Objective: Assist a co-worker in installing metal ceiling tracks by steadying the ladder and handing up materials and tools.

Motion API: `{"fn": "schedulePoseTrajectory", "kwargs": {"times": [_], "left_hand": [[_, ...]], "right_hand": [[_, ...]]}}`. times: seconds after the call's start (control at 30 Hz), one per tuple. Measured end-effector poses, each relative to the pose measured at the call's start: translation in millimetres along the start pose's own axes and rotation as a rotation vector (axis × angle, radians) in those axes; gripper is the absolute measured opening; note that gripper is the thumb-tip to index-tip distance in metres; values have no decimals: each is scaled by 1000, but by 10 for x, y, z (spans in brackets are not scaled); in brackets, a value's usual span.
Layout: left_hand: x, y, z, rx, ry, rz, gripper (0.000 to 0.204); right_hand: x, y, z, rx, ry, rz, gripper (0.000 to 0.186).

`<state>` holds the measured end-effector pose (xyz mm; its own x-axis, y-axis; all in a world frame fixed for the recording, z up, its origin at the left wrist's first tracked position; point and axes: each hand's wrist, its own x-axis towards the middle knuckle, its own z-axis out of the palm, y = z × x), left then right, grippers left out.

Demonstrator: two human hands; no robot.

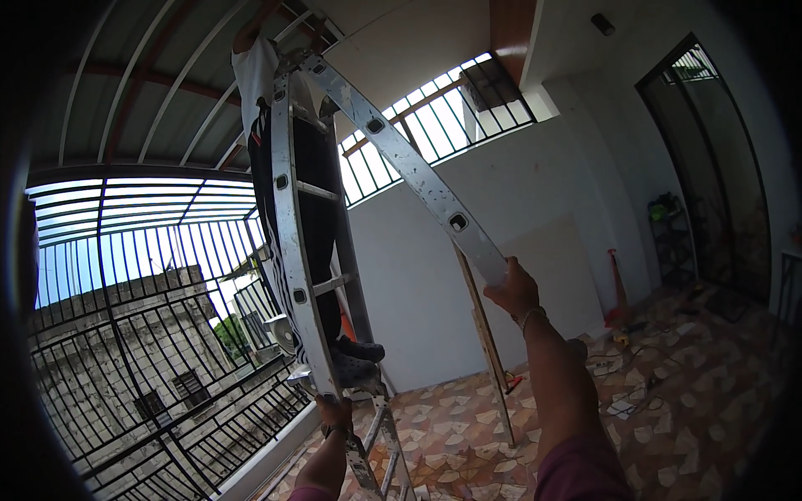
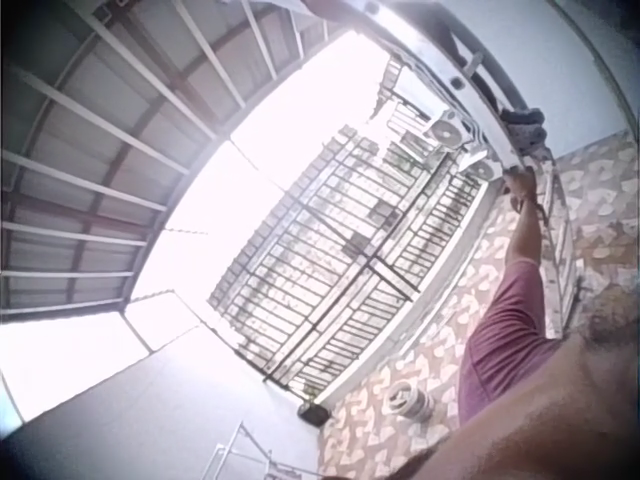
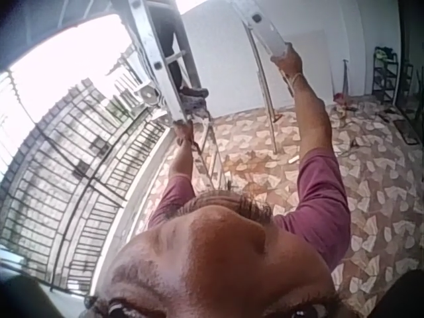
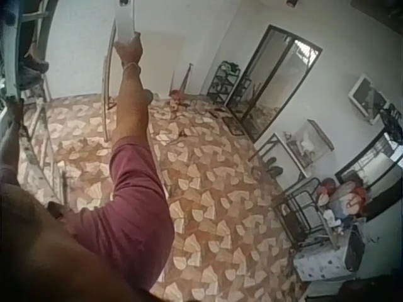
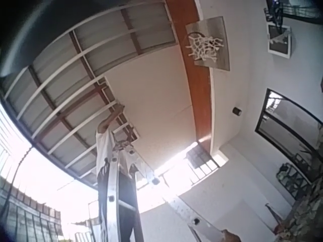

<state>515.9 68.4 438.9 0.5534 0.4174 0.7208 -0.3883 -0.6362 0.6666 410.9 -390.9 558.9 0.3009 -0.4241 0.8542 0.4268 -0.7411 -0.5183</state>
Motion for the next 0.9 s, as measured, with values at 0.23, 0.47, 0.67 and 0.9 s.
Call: {"fn": "schedulePoseTrajectory", "kwargs": {"times": [0.23,0.47,0.67,0.9], "left_hand": [[-22,22,-3,11,19,39,54],[-31,47,9,10,28,4,55],[-60,85,-33,-6,40,1,56],[-63,93,-27,-11,36,0,55]], "right_hand": [[-6,-26,-20,1,0,17,56],[4,-80,-74,61,-69,104,61],[-22,-165,-120,35,-47,86,61],[-38,-197,-154,3,-67,100,61]]}}
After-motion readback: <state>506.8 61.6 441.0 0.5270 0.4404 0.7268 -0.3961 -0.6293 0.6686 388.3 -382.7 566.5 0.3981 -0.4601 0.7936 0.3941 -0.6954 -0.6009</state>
